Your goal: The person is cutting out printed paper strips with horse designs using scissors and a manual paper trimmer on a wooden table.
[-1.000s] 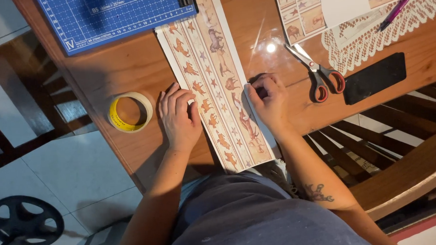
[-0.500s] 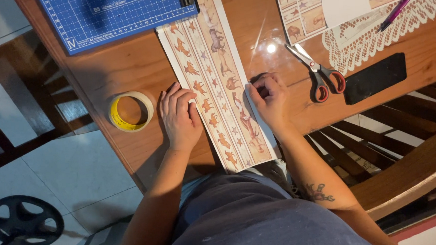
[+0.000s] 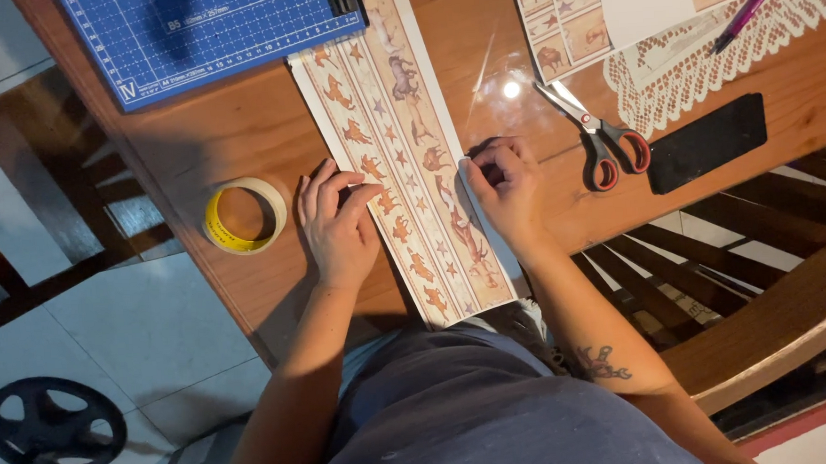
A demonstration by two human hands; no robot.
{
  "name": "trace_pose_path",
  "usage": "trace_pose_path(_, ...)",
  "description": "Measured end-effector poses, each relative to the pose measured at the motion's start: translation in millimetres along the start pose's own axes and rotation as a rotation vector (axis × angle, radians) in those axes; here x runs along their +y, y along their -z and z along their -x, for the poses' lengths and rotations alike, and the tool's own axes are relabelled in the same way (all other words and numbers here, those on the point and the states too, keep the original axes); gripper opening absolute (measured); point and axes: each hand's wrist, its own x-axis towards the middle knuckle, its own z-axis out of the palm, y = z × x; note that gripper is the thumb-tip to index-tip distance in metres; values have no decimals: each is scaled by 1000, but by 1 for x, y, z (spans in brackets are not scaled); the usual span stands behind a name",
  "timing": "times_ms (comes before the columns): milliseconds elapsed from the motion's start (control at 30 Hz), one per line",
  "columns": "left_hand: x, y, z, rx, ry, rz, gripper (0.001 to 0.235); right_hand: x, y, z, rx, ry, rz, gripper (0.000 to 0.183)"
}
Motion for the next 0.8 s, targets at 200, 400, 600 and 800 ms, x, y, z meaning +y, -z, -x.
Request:
trace_pose_path(200, 0, -1, 1, 0, 8, -9, 32, -1, 0, 1, -5, 1, -10, 16)
trace_pose_path(400, -3, -1, 2, -3, -10, 6, 31, -2, 1, 0, 6, -16, 19, 15)
trace_pose_path(600, -1, -2, 1, 14, -26, -12, 31, -3, 5, -2, 15, 37, 90, 7)
trace_pose_path(800, -1, -2, 1, 17, -45, -37, 32, -36, 1, 27, -304, 357, 446, 29)
